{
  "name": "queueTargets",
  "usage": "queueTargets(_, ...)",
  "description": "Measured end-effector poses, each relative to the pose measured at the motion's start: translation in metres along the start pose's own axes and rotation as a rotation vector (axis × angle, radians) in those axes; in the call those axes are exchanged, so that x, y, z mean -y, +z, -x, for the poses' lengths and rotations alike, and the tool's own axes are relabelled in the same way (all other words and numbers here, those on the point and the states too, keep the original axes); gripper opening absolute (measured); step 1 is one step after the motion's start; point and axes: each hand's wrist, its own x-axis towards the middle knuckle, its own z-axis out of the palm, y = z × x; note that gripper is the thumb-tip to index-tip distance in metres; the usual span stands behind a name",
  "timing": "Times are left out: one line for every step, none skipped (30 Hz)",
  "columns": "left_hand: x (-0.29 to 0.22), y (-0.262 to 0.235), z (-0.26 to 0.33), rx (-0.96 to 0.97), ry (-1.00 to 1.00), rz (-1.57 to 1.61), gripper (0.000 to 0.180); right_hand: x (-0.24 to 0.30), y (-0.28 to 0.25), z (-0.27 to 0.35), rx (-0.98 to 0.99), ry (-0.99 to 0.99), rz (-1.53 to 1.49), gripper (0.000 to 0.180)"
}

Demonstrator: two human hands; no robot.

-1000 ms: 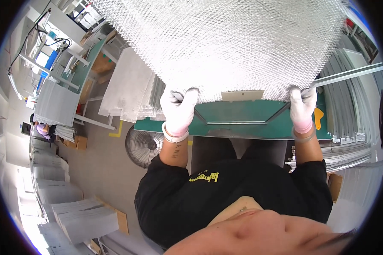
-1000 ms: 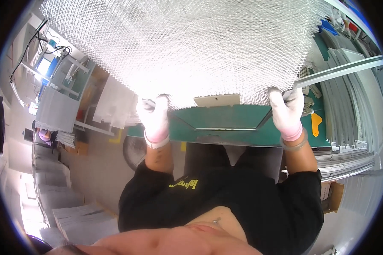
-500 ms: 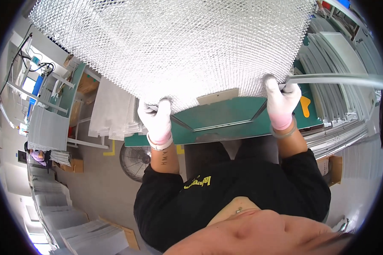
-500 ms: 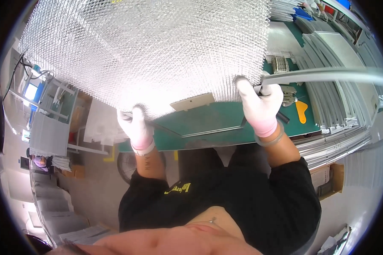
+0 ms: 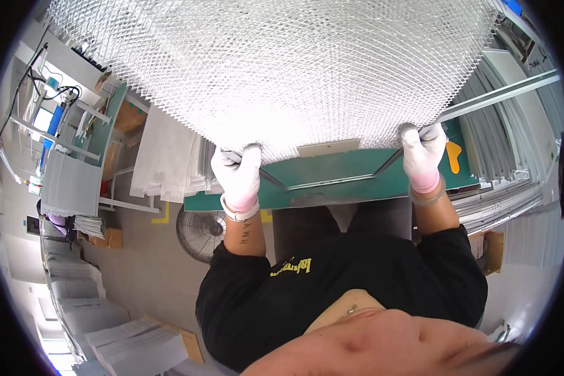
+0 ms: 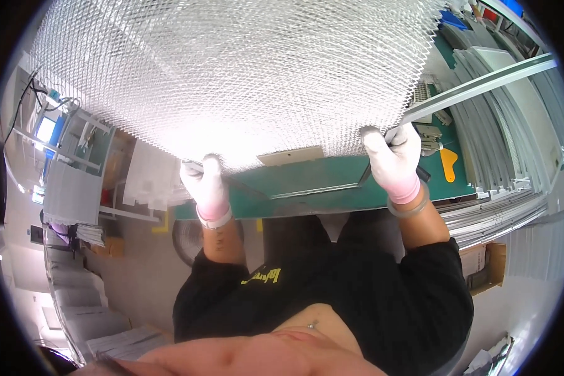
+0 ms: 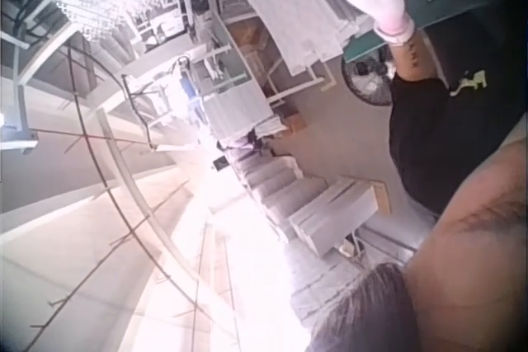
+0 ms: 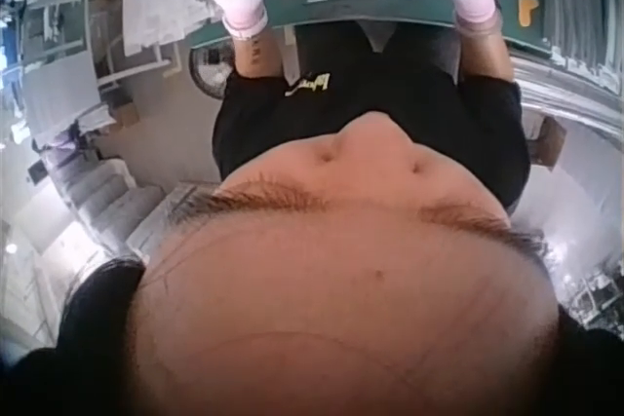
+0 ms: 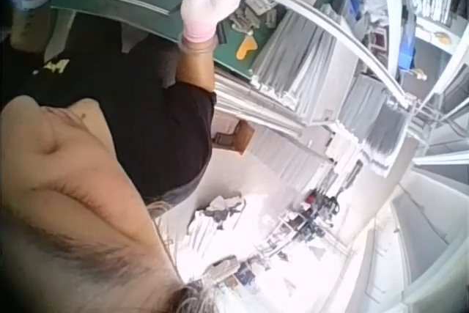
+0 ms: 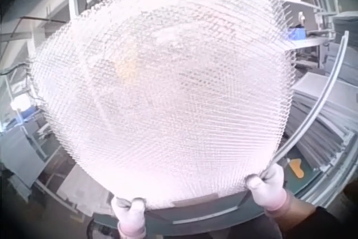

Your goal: Assembling metal mesh filters by fitting components into frames and securing them with tools.

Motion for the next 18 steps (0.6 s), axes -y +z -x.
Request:
queueTargets(0.002, -0.001, 0.001, 0.004, 0.007, 0.049, 0.011, 0.002, 0.004, -0.001, -0.001, 0.016, -0.026, 0.037)
queueTargets(0.005, -0.003, 0.002, 0.008, 0.013, 0.098, 0.012, 0.003, 0.004, -0.001, 0.000, 0.021, -0.028, 0.037)
queueTargets(0.008, -0.006, 0.004, 0.006, 0.009, 0.095, 0.012, 0.003, 0.005, -0.001, 0.013, 0.001, -0.027, 0.037)
queueTargets(0.011, -0.009, 0.007, 0.025, 0.032, 0.069, 0.013, 0.003, 0.005, -0.001, 0.027, -0.020, -0.025, 0.038)
queueTargets(0.014, -0.013, 0.009, 0.044, 0.054, 0.043, 0.014, 0.001, 0.002, 0.000, 0.029, -0.016, -0.025, 0.038)
queueTargets(0.018, -0.016, 0.010, 0.042, 0.052, 0.042, 0.014, -0.003, -0.004, 0.003, 0.058, -0.027, 0.003, 0.037)
queueTargets(0.020, -0.019, 0.012, 0.066, 0.078, 0.047, 0.014, -0.006, -0.009, 0.006, 0.087, -0.035, 0.033, 0.036)
queueTargets(0.021, -0.020, 0.013, 0.092, 0.106, 0.052, 0.015, -0.006, -0.012, 0.007, 0.088, -0.032, 0.035, 0.036)
queueTargets(0.020, -0.018, 0.016, 0.090, 0.103, 0.052, 0.015, -0.006, -0.015, 0.009, 0.116, -0.026, 0.023, 0.036)
queueTargets(0.016, -0.010, 0.015, 0.046, 0.105, 0.056, 0.014, -0.008, -0.016, 0.010, 0.144, -0.014, 0.013, 0.035)
queueTargets(0.014, -0.006, 0.015, 0.001, 0.108, 0.059, 0.013, -0.011, -0.015, 0.010, 0.144, -0.007, 0.015, 0.035)
queueTargets(0.018, -0.008, 0.016, 0.000, 0.102, 0.058, 0.013, -0.013, -0.011, 0.010, 0.113, 0.023, 0.053, 0.034)
queueTargets(0.025, -0.012, 0.016, 0.040, 0.087, -0.018, 0.013, -0.015, -0.009, 0.009, 0.085, 0.046, 0.088, 0.033)
queueTargets(0.032, -0.017, 0.017, 0.085, 0.075, -0.088, 0.013, -0.017, -0.011, 0.012, 0.136, -0.005, 0.233, 0.030)
queueTargets(0.047, -0.026, 0.020, 0.175, -0.003, -0.147, 0.013, -0.020, -0.014, 0.013, 0.170, 0.077, 0.324, 0.028)
queueTargets(0.063, -0.036, 0.025, 0.258, -0.081, -0.211, 0.013, -0.026, -0.018, 0.015, 0.208, 0.160, 0.408, 0.027)
queueTargets(0.067, -0.033, 0.029, 0.235, -0.157, -0.169, 0.016, -0.034, -0.024, 0.022, 0.210, 0.375, 0.340, 0.028)
queueTargets(0.067, -0.035, 0.028, 0.233, -0.152, -0.173, 0.016, -0.037, -0.032, 0.021, 0.212, 0.372, 0.335, 0.028)
